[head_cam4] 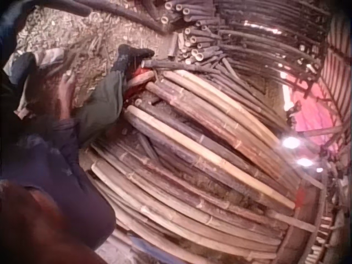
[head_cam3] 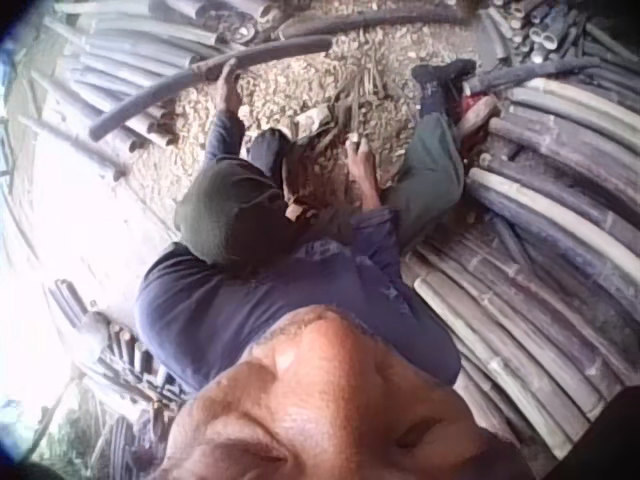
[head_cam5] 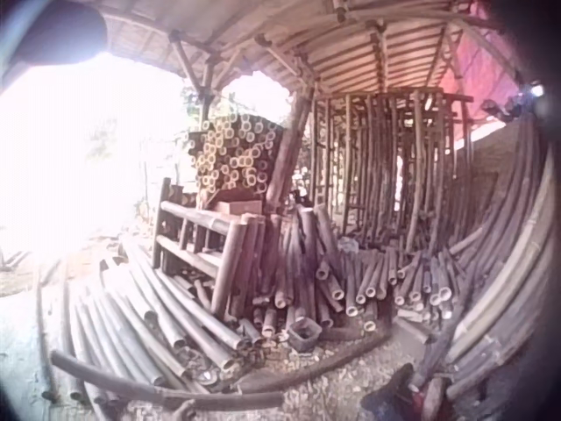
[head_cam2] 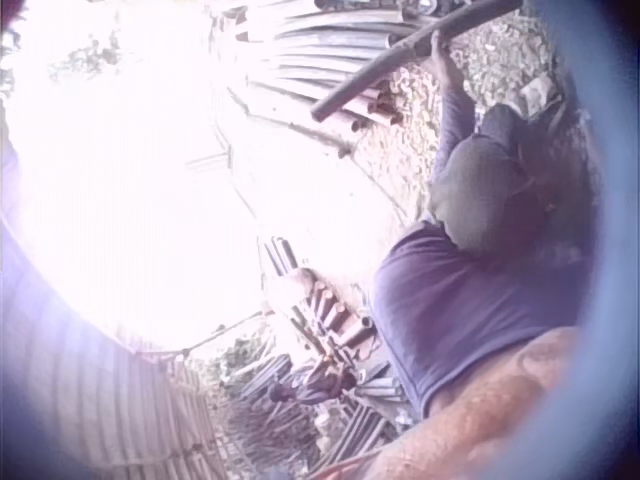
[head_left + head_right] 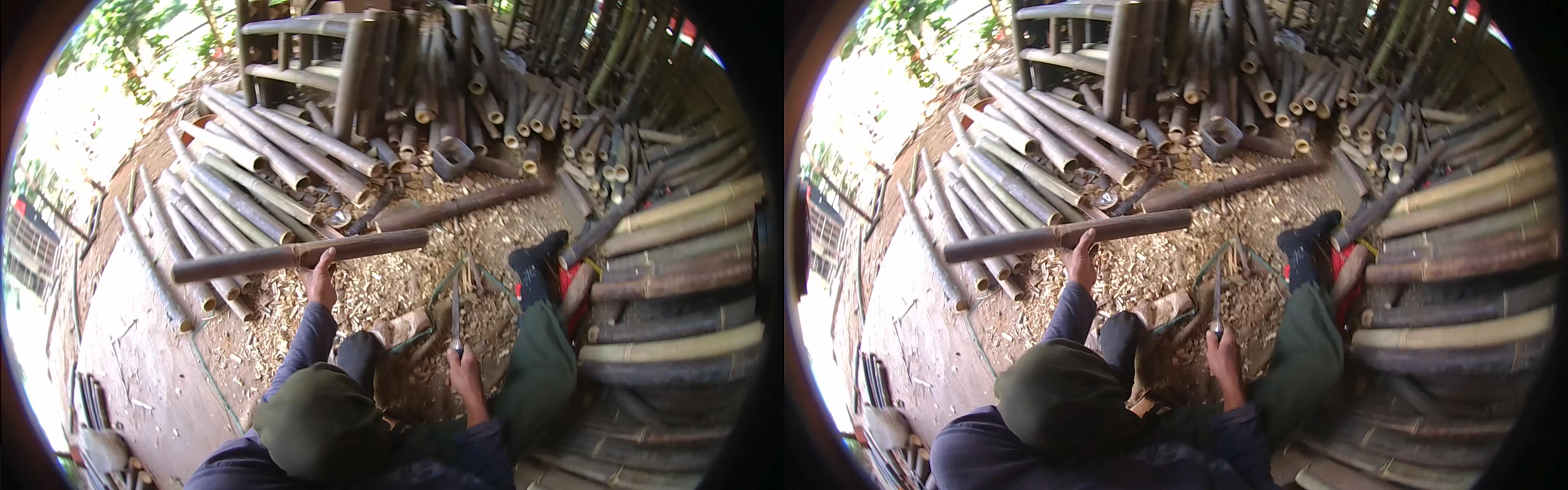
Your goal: The person sits on the ground and uses a knife to shave the outer layer off a long bamboo pole. They hold the pole with their left hand and scrape the surface with the knife in their right hand, creating wood shavings. The person periodically rotates the pole to work on different sides and places the finished pole aside.
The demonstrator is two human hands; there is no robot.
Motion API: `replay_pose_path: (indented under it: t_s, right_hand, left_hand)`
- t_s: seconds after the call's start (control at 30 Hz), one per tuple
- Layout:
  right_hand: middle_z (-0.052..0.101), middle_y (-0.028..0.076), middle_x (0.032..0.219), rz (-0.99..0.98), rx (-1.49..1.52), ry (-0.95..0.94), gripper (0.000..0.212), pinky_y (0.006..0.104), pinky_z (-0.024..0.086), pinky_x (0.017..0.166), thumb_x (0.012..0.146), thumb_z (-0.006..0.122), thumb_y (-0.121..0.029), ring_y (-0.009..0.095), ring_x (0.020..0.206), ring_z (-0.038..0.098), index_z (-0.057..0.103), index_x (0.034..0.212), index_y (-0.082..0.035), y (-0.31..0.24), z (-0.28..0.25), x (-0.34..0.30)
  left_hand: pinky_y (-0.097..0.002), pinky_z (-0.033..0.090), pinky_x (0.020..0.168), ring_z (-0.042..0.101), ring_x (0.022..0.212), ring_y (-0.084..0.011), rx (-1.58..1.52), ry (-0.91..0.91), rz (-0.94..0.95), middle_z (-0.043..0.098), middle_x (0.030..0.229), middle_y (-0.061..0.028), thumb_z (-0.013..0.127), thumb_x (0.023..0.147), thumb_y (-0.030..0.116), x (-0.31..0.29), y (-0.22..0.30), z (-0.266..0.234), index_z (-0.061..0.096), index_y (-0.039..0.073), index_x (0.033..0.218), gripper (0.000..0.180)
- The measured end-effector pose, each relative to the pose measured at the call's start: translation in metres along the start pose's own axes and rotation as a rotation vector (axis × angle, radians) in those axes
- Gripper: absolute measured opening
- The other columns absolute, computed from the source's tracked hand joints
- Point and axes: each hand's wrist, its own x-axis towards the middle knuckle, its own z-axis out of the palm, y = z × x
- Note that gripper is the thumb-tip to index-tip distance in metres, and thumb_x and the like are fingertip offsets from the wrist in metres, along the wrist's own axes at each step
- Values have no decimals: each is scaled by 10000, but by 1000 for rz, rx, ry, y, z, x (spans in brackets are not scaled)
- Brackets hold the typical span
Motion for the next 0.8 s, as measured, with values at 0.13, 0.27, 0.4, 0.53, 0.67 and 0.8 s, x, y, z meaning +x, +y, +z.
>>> replay_pose_path:
  t_s: [0.13,0.27,0.4,0.53,0.67,0.8]
  right_hand:
    - [648,177,799,-92,38,60,296,470,517,575,1031,603,-280,315,601,673,584,1068,13,-23,-17,-12]
    - [620,130,779,-125,72,81,287,415,482,520,1033,613,-254,241,562,634,575,1034,30,-5,-10,7]
    - [600,171,778,-150,59,47,278,451,487,575,1025,612,-230,279,566,614,574,1036,46,15,2,20]
    - [613,169,776,-68,-10,-2,286,468,492,608,1020,615,-238,308,616,643,589,1093,38,-4,-6,5]
    - [644,179,844,-131,-77,9,326,470,503,656,1027,619,-266,319,670,662,604,1159,31,-21,-5,-1]
    - [589,88,826,-191,-72,54,224,367,471,500,1065,578,-232,167,571,578,578,1087,-9,-6,7,9]
  left_hand:
    - [-418,517,867,617,1135,-205,-81,102,131,617,1293,-54,882,831,316,14,48,36,432,129,1441,780]
    - [-452,568,864,626,1115,-291,-252,187,181,543,1363,-179,849,778,74,29,67,36,119,80,1641,1131]
    - [-415,607,814,660,1021,-292,-158,356,130,542,1345,-217,804,753,23,52,63,-12,178,21,1634,1081]
    - [-379,611,709,690,805,-243,70,369,143,681,1060,-163,788,764,6,83,46,-60,229,3,1622,1024]
    - [-379,587,831,691,1013,-296,460,426,286,662,1191,-272,850,740,137,168,92,-125,356,-42,1576,987]
    - [-394,484,1064,632,1228,-364,791,588,386,645,1335,-271,914,724,358,224,136,-140,420,-32,1553,1040]
